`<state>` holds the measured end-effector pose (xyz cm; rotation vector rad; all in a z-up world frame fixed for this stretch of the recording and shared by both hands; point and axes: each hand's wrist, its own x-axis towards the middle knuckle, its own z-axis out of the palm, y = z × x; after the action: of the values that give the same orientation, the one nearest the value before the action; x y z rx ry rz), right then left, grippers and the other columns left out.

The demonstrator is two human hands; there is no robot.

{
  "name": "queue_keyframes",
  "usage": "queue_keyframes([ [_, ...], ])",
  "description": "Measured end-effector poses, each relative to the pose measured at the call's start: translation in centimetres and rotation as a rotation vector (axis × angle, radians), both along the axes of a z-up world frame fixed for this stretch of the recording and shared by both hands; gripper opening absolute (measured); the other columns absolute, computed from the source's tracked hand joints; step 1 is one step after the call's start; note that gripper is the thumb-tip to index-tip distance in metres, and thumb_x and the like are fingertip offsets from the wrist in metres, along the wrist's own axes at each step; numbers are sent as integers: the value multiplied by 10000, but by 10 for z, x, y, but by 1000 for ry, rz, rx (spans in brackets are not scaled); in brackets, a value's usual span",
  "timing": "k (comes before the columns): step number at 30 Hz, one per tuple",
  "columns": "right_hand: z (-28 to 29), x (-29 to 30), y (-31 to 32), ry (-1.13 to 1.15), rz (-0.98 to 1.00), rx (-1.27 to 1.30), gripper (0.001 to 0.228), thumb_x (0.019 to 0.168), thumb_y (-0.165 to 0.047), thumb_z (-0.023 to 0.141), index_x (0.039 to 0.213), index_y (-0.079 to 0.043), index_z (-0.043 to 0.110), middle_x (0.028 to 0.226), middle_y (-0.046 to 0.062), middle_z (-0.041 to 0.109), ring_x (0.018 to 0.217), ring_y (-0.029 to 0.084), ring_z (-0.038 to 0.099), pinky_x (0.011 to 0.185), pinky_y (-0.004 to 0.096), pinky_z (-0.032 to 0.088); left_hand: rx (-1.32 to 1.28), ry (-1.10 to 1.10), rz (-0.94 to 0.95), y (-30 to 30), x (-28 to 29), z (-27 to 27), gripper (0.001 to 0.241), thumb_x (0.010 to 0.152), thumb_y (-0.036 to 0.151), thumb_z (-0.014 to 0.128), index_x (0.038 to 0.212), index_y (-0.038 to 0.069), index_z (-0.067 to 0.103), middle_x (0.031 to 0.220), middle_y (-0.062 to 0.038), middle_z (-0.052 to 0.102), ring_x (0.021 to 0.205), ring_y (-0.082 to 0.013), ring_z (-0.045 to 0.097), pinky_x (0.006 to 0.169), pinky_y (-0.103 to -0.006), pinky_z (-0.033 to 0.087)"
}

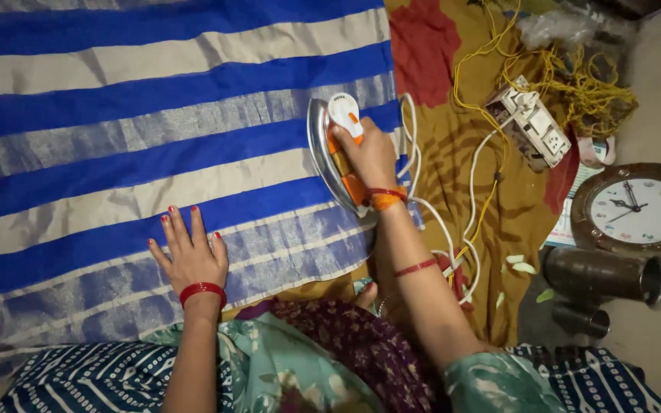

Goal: Iron a blue and white striped cloth on a bed.

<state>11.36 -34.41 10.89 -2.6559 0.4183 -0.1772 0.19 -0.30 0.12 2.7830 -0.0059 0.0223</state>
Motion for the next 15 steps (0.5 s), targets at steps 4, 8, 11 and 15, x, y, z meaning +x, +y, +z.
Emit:
queue_keyframes([
  [4, 4, 28, 6, -34, -47, 14, 519, 892, -531, 703, 975, -19, 699, 865, 270, 718, 842, 473, 695, 713, 544, 533, 23, -1, 9, -1, 0, 0, 648, 995, 360, 478, 1612, 171, 425, 1736, -145, 253, 1595, -308, 234, 1271, -601, 70],
  [8, 10, 43, 12, -86, -67, 54, 502, 876, -515, 714, 994, -26, 710, 887, 259, 726, 859, 469, 700, 729, 533, 543, 6, -1, 23, 0, -1, 0, 661, 977, 366, 469, 1609, 177, 415, 1728, -133, 250, 1586, -297, 225, 1269, -594, 67],
  [11, -4, 37, 8, -81, -22, 70, 522, 878, -528, 721, 992, -18, 711, 894, 263, 724, 871, 471, 697, 723, 527, 543, 21, -21, 18, 3, -2, -2, 642, 986, 380, 455, 1594, 179, 415, 1720, -137, 250, 1581, -294, 222, 1261, -590, 72],
  [15, -3, -3, 23, -39, 48, 48, 541, 890, -550, 708, 986, -18, 707, 884, 267, 722, 872, 473, 695, 714, 525, 541, 29, -17, 14, 4, -5, -1, 637, 1005, 377, 449, 1610, 178, 405, 1726, -125, 245, 1589, -286, 219, 1266, -586, 79],
])
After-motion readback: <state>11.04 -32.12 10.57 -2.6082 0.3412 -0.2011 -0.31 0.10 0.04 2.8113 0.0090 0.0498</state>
